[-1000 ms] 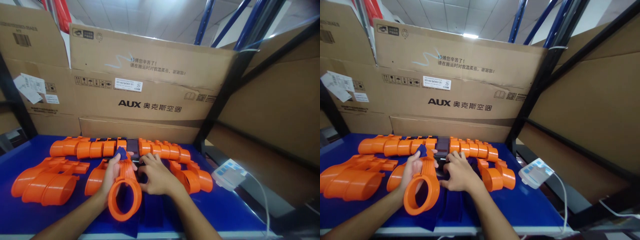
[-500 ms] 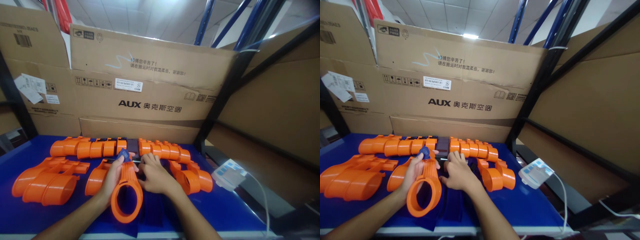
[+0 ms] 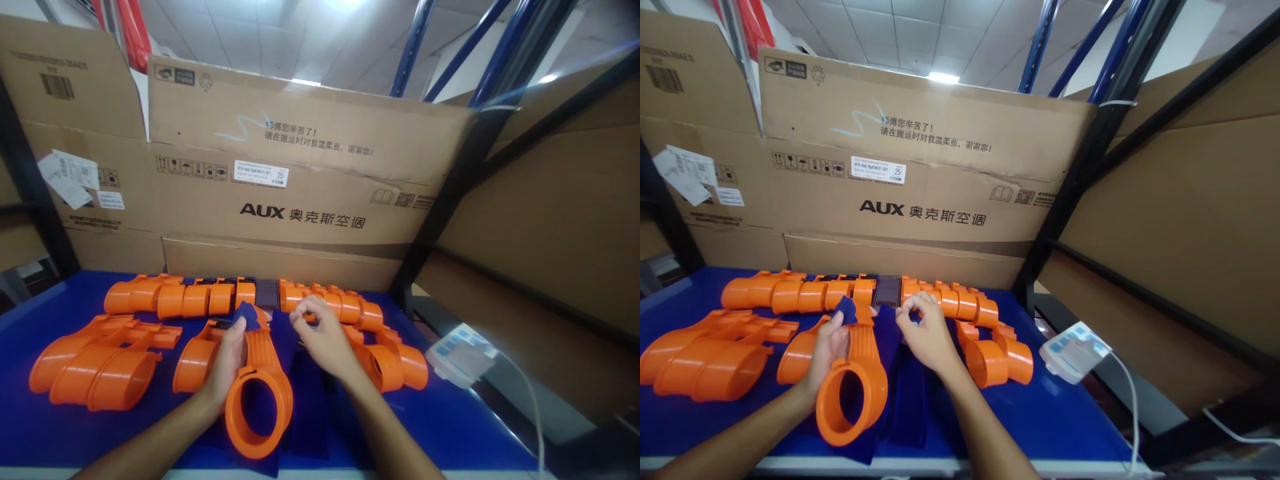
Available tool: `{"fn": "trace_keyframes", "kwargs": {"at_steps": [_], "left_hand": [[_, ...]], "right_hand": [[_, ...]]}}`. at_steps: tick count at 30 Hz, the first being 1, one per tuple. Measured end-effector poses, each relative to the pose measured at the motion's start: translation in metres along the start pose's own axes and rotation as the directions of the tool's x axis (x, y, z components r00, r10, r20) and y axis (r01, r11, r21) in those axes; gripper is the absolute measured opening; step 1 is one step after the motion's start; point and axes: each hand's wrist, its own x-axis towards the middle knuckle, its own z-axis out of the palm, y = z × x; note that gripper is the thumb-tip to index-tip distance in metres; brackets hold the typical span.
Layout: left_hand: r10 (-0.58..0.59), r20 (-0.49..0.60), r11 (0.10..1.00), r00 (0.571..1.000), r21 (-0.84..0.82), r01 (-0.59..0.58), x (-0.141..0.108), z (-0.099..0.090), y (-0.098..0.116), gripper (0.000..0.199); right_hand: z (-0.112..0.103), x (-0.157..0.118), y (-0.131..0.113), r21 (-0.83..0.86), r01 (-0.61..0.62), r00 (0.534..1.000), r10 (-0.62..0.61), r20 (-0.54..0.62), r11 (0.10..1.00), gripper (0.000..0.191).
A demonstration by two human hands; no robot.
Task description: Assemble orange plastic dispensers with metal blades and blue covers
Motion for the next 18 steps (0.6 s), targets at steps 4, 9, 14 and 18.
{"fn": "trace_keyframes", "kwargs": {"at_steps": [4, 9, 14, 18], "left_hand": [[-0.046, 0.013, 0.991, 0.999, 0.127, 0.044, 0.001, -0.005, -0.007, 0.048], [0.017, -0.014, 0.991, 1.000, 0.134, -0.015, 0.004, -0.006, -0.008, 0.048], [-0.045, -0.011, 0.998, 0.999, 0.046, 0.045, 0.007, 0.000, 0.002, 0.056], [-0.082, 0.018, 0.996, 0.997, 0.023, 0.081, 0.007, 0.004, 0.004, 0.055]], "right_hand": [[0.000, 0.002, 0.002, 0.221, -0.074, 0.994, 0.089, -0.059, 0.973, 0.023], [-0.001, -0.001, -0.007, 0.366, -0.095, 0.995, 0.083, 0.047, 0.926, 0.027], [-0.002, -0.002, -0.009, 0.440, -0.072, 0.982, -0.014, 0.189, 0.895, 0.026], [-0.001, -0.003, -0.007, 0.438, -0.097, 0.972, -0.010, 0.236, 0.894, 0.026]]}}
